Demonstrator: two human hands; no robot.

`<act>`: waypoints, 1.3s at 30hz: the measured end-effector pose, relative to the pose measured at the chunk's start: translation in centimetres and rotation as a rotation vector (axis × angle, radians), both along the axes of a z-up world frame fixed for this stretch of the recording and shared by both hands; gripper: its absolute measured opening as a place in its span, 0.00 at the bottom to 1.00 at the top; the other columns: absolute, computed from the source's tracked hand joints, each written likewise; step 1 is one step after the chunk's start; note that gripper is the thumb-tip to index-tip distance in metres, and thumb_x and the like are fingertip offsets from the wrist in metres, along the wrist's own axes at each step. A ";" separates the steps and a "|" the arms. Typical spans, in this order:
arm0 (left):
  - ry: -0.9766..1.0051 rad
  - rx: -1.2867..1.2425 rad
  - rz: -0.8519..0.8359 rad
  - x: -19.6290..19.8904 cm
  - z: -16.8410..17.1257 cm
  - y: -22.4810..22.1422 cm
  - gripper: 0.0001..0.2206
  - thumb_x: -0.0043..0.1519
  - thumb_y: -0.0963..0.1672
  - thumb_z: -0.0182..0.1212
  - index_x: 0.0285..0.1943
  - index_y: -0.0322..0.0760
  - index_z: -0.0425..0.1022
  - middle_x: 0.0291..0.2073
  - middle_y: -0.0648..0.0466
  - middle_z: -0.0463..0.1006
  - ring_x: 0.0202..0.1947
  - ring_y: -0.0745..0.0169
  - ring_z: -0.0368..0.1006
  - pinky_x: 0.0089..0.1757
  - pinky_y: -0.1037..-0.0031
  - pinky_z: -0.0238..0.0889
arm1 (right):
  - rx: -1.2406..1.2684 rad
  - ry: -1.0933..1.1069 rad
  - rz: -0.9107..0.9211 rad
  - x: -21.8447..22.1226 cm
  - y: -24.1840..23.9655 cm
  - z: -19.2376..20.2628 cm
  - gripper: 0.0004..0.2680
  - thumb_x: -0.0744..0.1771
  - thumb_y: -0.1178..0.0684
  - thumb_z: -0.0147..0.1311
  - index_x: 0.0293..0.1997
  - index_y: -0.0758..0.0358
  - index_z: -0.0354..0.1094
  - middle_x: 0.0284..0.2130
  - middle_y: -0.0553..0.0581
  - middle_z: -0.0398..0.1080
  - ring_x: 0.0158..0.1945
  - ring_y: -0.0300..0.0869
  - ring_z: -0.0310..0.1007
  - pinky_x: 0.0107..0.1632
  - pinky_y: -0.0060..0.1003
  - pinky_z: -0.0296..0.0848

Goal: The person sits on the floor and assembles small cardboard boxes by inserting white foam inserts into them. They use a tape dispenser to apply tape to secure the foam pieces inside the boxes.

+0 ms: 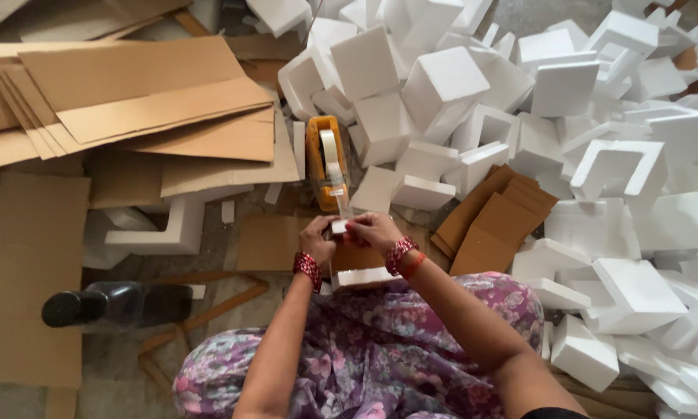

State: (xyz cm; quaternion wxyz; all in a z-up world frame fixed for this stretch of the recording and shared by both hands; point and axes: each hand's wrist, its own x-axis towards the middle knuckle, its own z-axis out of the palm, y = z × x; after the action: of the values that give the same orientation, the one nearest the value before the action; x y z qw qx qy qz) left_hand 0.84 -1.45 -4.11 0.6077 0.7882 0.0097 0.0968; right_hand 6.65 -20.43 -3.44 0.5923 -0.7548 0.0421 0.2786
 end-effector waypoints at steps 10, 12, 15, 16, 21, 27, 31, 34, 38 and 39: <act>-0.010 0.063 -0.023 -0.1 1.2 0.0 0.23 0.45 0.33 0.56 0.49 0.42 0.83 0.43 0.50 0.82 0.46 0.53 0.80 0.49 0.71 0.72 | 0.058 0.269 0.151 -4.3 -1.1 3.2 0.07 0.68 0.57 0.56 0.44 0.73 0.72 0.33 0.60 0.79 0.35 0.41 0.81 0.42 0.36 0.82; 0.007 0.065 -0.030 -0.1 1.5 0.0 0.23 0.46 0.33 0.56 0.49 0.43 0.83 0.43 0.51 0.82 0.46 0.53 0.80 0.49 0.71 0.72 | 0.051 0.317 0.181 -4.1 -1.3 2.9 0.07 0.68 0.57 0.57 0.44 0.73 0.72 0.33 0.61 0.79 0.34 0.42 0.81 0.42 0.35 0.82; 0.023 0.049 -0.036 -0.1 2.1 0.0 0.22 0.46 0.33 0.59 0.48 0.43 0.83 0.43 0.51 0.82 0.46 0.54 0.80 0.47 0.71 0.72 | 0.022 0.353 0.217 -3.6 -1.3 2.8 0.07 0.68 0.56 0.58 0.43 0.72 0.72 0.33 0.61 0.79 0.34 0.42 0.80 0.41 0.34 0.81; 0.027 0.047 -0.030 -0.2 2.2 0.0 0.22 0.46 0.33 0.59 0.47 0.43 0.84 0.43 0.51 0.82 0.46 0.54 0.80 0.47 0.71 0.72 | 0.007 0.363 0.234 -3.6 -1.4 2.7 0.07 0.68 0.56 0.58 0.43 0.72 0.71 0.32 0.61 0.79 0.34 0.42 0.80 0.40 0.34 0.81; 0.076 0.062 -0.027 -0.5 2.0 0.1 0.23 0.46 0.33 0.58 0.48 0.45 0.84 0.42 0.52 0.82 0.44 0.55 0.80 0.47 0.72 0.72 | 0.026 0.417 0.266 -3.2 -1.4 0.7 0.06 0.68 0.57 0.58 0.43 0.70 0.73 0.32 0.60 0.79 0.32 0.39 0.79 0.37 0.32 0.79; 0.050 -0.038 -0.113 0.1 0.2 0.3 0.26 0.45 0.33 0.55 0.51 0.43 0.84 0.44 0.51 0.80 0.48 0.57 0.78 0.51 0.73 0.70 | -0.168 0.406 0.209 -1.0 -0.5 -5.6 0.05 0.67 0.63 0.55 0.44 0.69 0.76 0.31 0.55 0.80 0.29 0.39 0.75 0.33 0.33 0.76; 0.083 -0.157 -0.388 0.9 -1.2 2.3 0.27 0.47 0.35 0.59 0.59 0.43 0.77 0.48 0.53 0.74 0.52 0.58 0.72 0.53 0.73 0.67 | -0.038 0.316 0.084 -1.4 -0.1 -9.9 0.06 0.66 0.64 0.53 0.44 0.68 0.76 0.28 0.55 0.79 0.28 0.39 0.79 0.30 0.36 0.76; 0.069 -0.064 -0.326 1.7 -2.1 1.8 0.23 0.50 0.40 0.72 0.56 0.42 0.78 0.47 0.54 0.75 0.50 0.59 0.73 0.51 0.72 0.67 | -0.097 0.254 0.115 -0.9 -0.3 -11.2 0.05 0.67 0.59 0.54 0.45 0.61 0.76 0.29 0.54 0.79 0.25 0.38 0.73 0.28 0.33 0.71; 0.093 -0.120 -0.183 1.4 -5.3 0.0 0.23 0.46 0.44 0.76 0.54 0.42 0.82 0.46 0.54 0.79 0.49 0.61 0.77 0.51 0.72 0.70 | -0.151 0.174 0.143 -1.5 -0.1 -11.4 0.05 0.67 0.60 0.56 0.41 0.64 0.79 0.29 0.54 0.80 0.26 0.39 0.73 0.29 0.36 0.72; 0.076 -0.133 -0.182 1.3 -6.4 -0.4 0.23 0.47 0.44 0.76 0.53 0.41 0.82 0.46 0.53 0.79 0.49 0.61 0.77 0.51 0.72 0.70 | -0.171 0.180 0.134 -1.7 -0.1 -11.0 0.05 0.66 0.59 0.57 0.42 0.62 0.79 0.30 0.53 0.80 0.27 0.39 0.74 0.30 0.37 0.73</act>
State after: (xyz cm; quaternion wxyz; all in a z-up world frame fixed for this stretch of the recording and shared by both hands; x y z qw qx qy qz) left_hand 2.18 -1.81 -10.47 0.6641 0.7469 -0.0323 0.0105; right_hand 4.96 -20.57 -14.44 0.4995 -0.7756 0.0682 0.3798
